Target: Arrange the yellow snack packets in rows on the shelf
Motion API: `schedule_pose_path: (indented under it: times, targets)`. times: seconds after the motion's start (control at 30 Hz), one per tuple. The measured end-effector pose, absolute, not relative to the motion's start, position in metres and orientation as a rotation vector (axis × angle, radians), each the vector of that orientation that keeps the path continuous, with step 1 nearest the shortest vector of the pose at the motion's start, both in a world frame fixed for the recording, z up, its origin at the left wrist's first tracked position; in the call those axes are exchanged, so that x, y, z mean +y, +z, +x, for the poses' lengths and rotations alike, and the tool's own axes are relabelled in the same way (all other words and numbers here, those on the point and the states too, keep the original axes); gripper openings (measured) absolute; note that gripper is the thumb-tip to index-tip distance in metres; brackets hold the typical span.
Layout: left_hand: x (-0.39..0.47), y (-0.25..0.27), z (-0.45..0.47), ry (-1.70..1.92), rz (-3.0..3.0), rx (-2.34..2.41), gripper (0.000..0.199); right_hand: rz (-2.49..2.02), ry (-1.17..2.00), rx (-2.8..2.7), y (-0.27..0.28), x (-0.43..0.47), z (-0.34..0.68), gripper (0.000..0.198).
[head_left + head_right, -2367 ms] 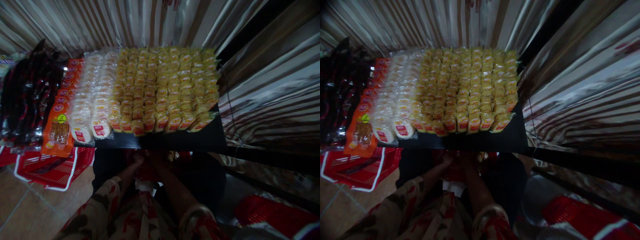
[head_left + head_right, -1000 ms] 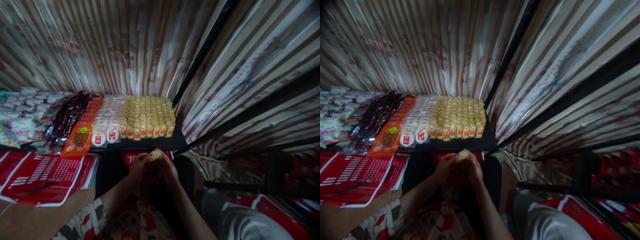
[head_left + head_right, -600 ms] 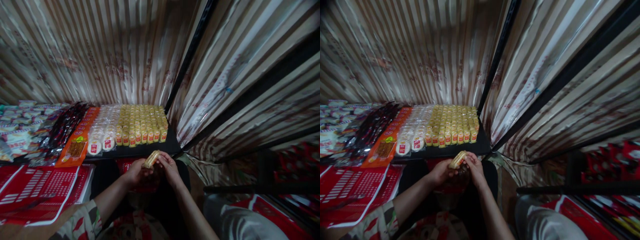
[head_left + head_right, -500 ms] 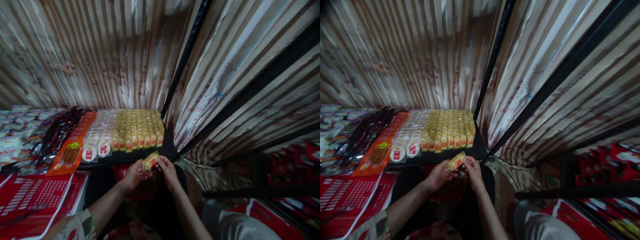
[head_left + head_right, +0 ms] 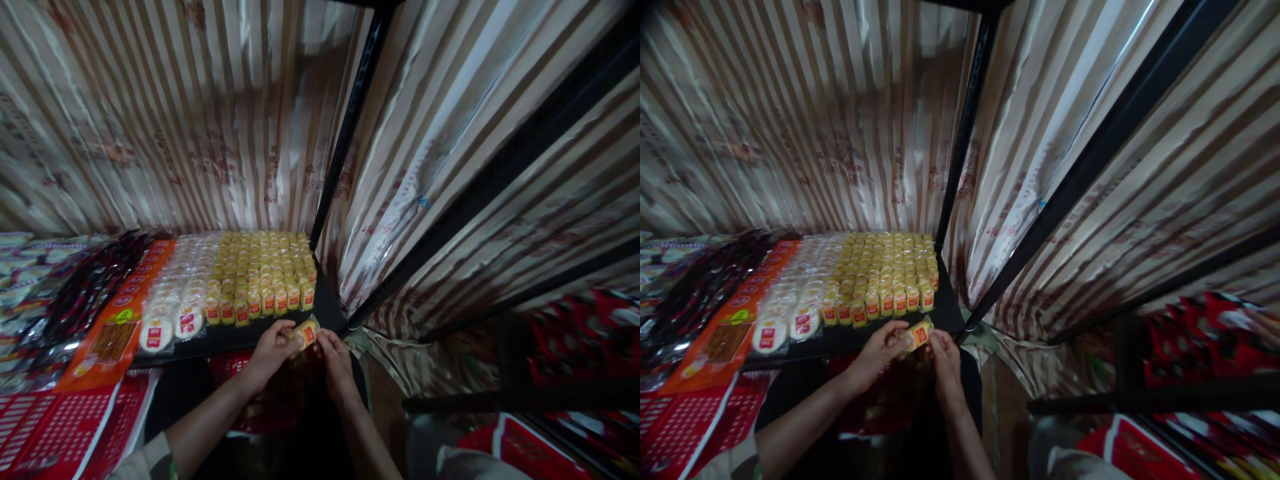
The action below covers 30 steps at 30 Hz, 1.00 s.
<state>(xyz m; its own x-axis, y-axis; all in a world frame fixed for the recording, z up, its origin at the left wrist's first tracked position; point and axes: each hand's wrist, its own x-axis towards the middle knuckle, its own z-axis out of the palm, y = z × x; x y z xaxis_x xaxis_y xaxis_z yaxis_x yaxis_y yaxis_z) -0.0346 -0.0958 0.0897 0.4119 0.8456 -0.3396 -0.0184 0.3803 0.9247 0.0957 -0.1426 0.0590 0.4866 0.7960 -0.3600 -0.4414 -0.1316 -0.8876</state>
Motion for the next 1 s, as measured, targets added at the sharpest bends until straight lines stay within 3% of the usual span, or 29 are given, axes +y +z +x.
schedule_pose_path:
  times: [0.2, 0.37, 0.5, 0.9, 1.0]
  targets:
    - [-0.076, 0.081, -0.008, 0.721, 1.384, 1.205, 0.038, -1.439, 0.959, -0.501, 0.045, -0.142, 0.104, 0.03]
    - [-0.04, 0.115, 0.015, 0.689, 1.814, 1.096, 0.032, -1.694, 0.424, -0.859, 0.046, -0.133, 0.122, 0.042]
    - [-0.01, 0.15, 0.043, 0.654, 1.883, 0.944, 0.04, -1.712, 0.022, -1.156, 0.058, -0.115, 0.138, 0.045]
    - [0.042, 0.137, 0.094, 0.468, 2.278, 0.838, 0.046, -1.864, 0.04, -1.122, 0.038, -0.057, 0.166, 0.043]
    - [0.047, 0.13, 0.094, 0.461, 2.225, 0.914, 0.04, -1.848, 0.03, -1.135, 0.026, -0.051, 0.169, 0.041]
